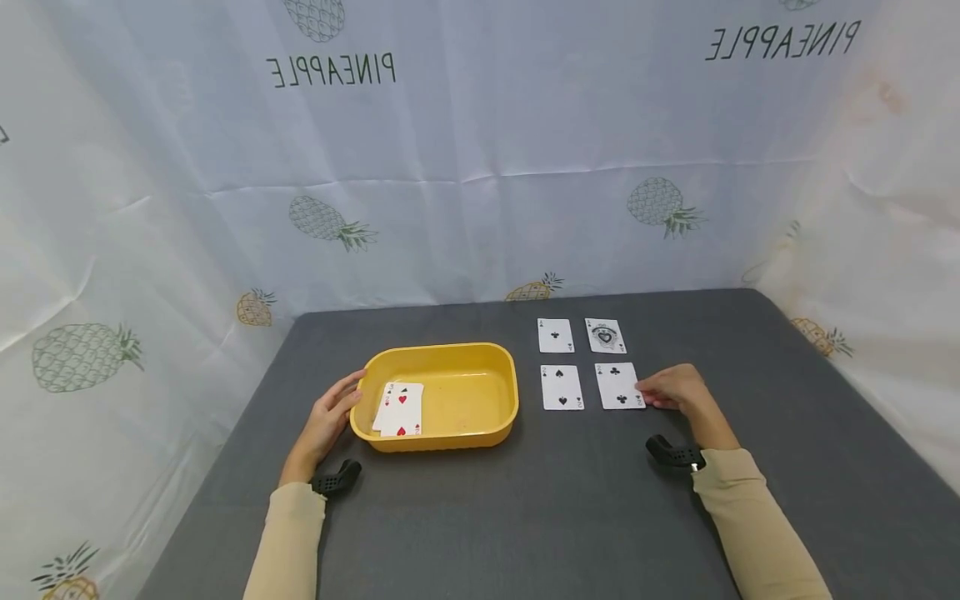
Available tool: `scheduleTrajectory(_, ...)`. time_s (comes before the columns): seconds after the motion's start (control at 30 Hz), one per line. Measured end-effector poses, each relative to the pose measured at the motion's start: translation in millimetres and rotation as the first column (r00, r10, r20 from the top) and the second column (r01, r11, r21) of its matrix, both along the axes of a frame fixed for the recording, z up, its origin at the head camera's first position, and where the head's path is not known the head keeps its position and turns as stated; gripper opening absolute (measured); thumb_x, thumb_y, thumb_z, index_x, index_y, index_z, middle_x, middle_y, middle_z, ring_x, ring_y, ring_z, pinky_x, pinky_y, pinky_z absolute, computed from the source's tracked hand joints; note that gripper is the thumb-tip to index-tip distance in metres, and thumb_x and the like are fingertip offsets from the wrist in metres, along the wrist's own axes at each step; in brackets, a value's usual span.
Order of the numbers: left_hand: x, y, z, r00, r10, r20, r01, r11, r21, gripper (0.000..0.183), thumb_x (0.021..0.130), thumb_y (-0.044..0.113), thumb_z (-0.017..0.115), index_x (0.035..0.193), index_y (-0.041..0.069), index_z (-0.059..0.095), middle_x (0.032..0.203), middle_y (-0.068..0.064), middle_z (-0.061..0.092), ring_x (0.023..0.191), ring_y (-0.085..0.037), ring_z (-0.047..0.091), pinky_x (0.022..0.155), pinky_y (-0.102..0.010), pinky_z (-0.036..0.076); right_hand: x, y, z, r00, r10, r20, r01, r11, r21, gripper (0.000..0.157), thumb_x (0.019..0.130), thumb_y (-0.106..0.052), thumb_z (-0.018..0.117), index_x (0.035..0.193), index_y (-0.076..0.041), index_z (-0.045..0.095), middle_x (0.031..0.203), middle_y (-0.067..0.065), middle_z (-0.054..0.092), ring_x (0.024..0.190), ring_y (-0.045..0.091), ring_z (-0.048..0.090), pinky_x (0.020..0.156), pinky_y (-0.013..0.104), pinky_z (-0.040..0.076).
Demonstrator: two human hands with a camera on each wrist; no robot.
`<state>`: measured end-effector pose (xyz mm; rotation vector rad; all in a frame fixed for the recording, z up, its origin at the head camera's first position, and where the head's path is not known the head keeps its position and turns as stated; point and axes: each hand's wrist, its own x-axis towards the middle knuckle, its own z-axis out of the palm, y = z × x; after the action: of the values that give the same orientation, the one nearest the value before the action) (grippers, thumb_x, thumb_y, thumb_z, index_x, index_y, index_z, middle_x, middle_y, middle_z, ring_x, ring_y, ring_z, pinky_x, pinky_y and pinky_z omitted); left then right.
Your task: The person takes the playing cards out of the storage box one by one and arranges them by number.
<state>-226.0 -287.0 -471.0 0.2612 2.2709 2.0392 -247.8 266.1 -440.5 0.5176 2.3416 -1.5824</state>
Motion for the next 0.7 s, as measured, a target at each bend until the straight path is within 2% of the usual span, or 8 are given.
scheduleTrajectory(0.13,-0.7,-1,-0.5,1.0,0.003,0.008,-0.003,1.0,-0.004,0.056,0.102,0.021,0.047,0.148,-0.004,0.028,0.119,0.027,0.051,0.109,0.014,0.052,0.087,-0.009,0.047,-1.6,0,2.7,1.0,0.001,0.013,-0.001,1.0,-0.007,0.008,0.084,-0.005,0.07,0.079,-0.003,0.064,0.05,-0.009,0.061,0.047,0.0,0.059,0.051,0.017,0.051)
scheduleTrajectory(0.2,-1.0,-1,-0.7,1.0,0.009,0.005,-0.009,1.0,-0.001,0.055,0.102,0.021,0.047,0.148,-0.004,0.029,0.119,0.027,0.051,0.109,0.014,0.053,0.087,-0.009,0.047,-1.9,-1,4.4,1.0,0.009,0.012,-0.008,1.0,-0.02,0.007,0.084,-0.005,0.07,0.08,-0.002,0.065,0.05,-0.009,0.061,0.047,0.0,0.059,0.051,0.016,0.051)
scheduleTrajectory(0.27,-0.5,-1,-1.1,1.0,0.007,0.004,-0.007,1.0,0.002,0.055,0.102,0.021,0.048,0.148,-0.004,0.029,0.12,0.027,0.051,0.109,0.015,0.052,0.087,-0.009,0.047,-0.5,-3,6.3,1.0,0.027,0.003,-0.027,0.999,-0.026,0.008,0.085,-0.005,0.069,0.085,0.001,0.065,0.052,-0.009,0.062,0.048,0.0,0.059,0.051,0.016,0.051)
scheduleTrajectory(0.47,0.8,-1,-1.5,1.0,0.005,0.002,-0.005,1.0,0.007,0.055,0.102,0.02,0.047,0.147,-0.006,0.029,0.118,0.028,0.053,0.108,0.014,0.053,0.087,-0.009,0.047,-0.3,-20,22.5,0.988,0.139,-0.063,-0.141,0.99,-0.025,0.036,0.088,-0.011,0.066,0.111,0.016,0.06,0.058,-0.011,0.064,0.053,-0.001,0.06,0.055,0.017,0.053)
scheduleTrajectory(0.7,-0.8,0,-1.2,1.0,0.001,-0.003,-0.001,1.0,0.008,0.055,0.102,0.019,0.047,0.147,-0.006,0.028,0.119,0.028,0.051,0.109,0.014,0.052,0.087,-0.009,0.047,1.4,-54,39.3,0.953,0.277,-0.124,-0.285,0.957,-0.053,0.044,0.092,-0.014,0.062,0.119,0.019,0.055,0.066,-0.01,0.067,0.061,0.0,0.065,0.064,0.02,0.057)
